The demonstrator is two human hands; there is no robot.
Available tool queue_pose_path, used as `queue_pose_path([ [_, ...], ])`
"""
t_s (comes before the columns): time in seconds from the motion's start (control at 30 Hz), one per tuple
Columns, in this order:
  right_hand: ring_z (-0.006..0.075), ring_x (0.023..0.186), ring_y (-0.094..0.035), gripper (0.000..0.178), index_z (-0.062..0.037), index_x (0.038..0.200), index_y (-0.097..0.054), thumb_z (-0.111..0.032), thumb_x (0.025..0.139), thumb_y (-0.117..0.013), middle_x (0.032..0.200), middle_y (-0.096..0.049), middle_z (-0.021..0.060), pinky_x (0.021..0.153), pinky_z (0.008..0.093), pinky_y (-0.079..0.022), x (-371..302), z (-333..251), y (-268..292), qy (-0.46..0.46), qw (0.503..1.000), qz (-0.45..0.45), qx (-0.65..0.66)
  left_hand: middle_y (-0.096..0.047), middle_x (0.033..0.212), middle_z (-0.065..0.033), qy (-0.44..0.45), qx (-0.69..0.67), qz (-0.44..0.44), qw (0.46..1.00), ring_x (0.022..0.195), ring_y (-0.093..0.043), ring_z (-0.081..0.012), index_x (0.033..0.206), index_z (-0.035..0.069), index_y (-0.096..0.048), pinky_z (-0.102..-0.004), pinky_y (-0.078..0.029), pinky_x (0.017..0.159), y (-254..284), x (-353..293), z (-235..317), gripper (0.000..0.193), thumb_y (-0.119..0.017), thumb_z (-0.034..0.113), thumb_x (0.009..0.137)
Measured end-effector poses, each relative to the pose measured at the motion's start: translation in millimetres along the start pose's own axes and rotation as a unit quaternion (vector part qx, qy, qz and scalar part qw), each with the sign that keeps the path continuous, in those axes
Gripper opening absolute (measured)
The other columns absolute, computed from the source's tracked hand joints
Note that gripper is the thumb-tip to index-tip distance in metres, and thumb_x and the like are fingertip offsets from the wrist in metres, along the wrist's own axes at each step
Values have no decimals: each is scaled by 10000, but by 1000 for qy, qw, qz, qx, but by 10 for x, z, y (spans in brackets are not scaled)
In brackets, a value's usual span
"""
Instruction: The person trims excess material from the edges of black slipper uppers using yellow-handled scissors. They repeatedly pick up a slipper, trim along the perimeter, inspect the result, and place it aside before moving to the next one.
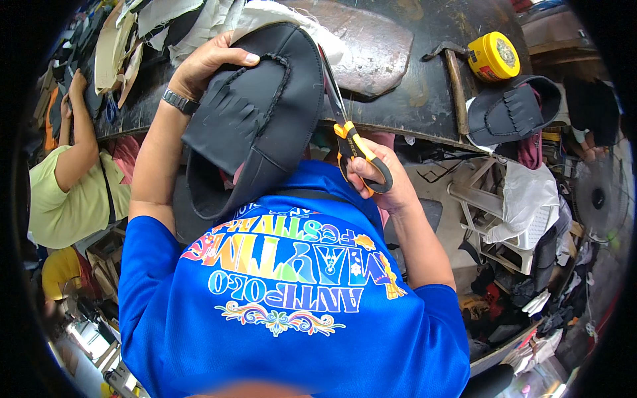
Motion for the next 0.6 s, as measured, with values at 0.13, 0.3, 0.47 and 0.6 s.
queue_pose_path([
  [0.13,75,513,-514,535,-10,1038,-562,-458,805,-739,681,-576,52,433,178,-401,17,8,-6,-20,998,-44,37,-692,996,-67,3,8,-14,1000,833,-675,-108,1218,5,-598,-251,-558,785,-32,5,-4,467,-745,84,782],
  [0.3,107,573,-551,634,-11,994,-572,-590,773,-706,714,-585,65,531,208,-449,82,-58,15,-1,999,-49,16,-697,995,-65,-5,11,-44,999,839,-673,-109,1198,0,-610,-248,-548,807,-160,31,-13,450,-748,76,777],
  [0.47,82,537,-511,658,3,946,-571,-578,713,-775,667,-553,35,476,193,-386,25,-97,103,-22,997,-74,2,-710,980,-67,16,31,-71,997,834,-677,-115,1171,-4,-625,-251,-543,816,-138,9,-6,431,-753,77,767],
  [0.6,72,443,-462,652,4,890,-577,-579,695,-792,592,-523,17,398,191,-343,-46,-90,173,-41,997,-58,-32,-698,1004,-67,44,84,-99,990,857,-658,-116,1195,-17,-613,-261,-517,860,-125,-26,2,480,-751,40,738],
])
Point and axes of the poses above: each hand's wrist, its own x-axis towards the middle knuckle, its own y-axis out of the back of the hand, z = x × y, the point moved 4 cm from there along x, towards the middle knuckle
